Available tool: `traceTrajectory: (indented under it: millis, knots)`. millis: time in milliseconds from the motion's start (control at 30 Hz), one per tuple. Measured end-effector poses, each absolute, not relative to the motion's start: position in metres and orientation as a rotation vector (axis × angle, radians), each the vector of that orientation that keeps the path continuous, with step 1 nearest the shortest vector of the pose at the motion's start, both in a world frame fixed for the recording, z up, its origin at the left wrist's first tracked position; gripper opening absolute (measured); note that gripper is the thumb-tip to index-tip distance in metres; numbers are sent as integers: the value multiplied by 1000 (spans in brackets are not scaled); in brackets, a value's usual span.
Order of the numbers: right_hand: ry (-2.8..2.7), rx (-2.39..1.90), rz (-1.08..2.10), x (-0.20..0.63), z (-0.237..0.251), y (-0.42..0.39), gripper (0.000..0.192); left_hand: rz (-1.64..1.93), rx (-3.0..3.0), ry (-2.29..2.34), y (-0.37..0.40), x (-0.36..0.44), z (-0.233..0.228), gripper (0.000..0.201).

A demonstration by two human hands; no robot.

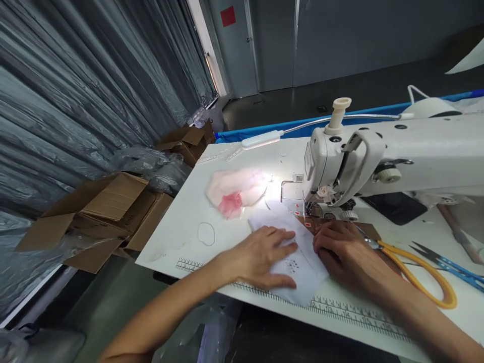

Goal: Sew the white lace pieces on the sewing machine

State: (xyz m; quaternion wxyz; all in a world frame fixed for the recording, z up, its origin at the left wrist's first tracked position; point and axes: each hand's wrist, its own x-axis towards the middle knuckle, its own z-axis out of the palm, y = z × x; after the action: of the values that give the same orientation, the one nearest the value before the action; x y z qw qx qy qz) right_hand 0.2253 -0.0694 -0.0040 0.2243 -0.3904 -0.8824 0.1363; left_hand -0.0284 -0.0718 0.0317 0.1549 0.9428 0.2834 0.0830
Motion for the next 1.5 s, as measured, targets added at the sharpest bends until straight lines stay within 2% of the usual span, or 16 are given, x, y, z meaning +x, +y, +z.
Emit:
traceTrajectory:
  millis: [100,233,333,400,500,567,833,933,1100,1267,1500]
  knots:
    - [-2394,-1022,461,227,-3,-67,18,243,2710,920,-108,-20,21,83]
    - [-2263,-985,630,227,-2,-68,19,230,2802,899,-140,-16,14,84]
    - [-2198,-986,705,225,0,-71,18,307,2961,799,-163,-16,8,58]
    - [-2183,-971,769,225,0,-73,18,529,3024,799,-179,-16,2,34]
    - [-2135,-970,856,225,1,-75,15,922,3014,903,-197,-14,-10,20]
    - [-2072,-1011,913,226,4,-77,15,1098,2987,992,-203,-14,-20,21]
    - [-2164,-1295,950,224,11,-122,43,1476,2701,1337,-204,3,-48,22]
    - [-2119,-1333,965,227,1,-131,40,1521,2618,1374,-209,18,-53,21]
    - [-1690,-1220,1372,236,-10,-123,40,1522,2683,1166,-220,24,-58,22]
    - [-1562,-1181,1412,239,-9,-123,38,1374,2748,1081,-226,20,-53,20]
    - [-1484,-1174,1569,245,-9,-125,46,1531,2521,1165,-219,16,-40,30]
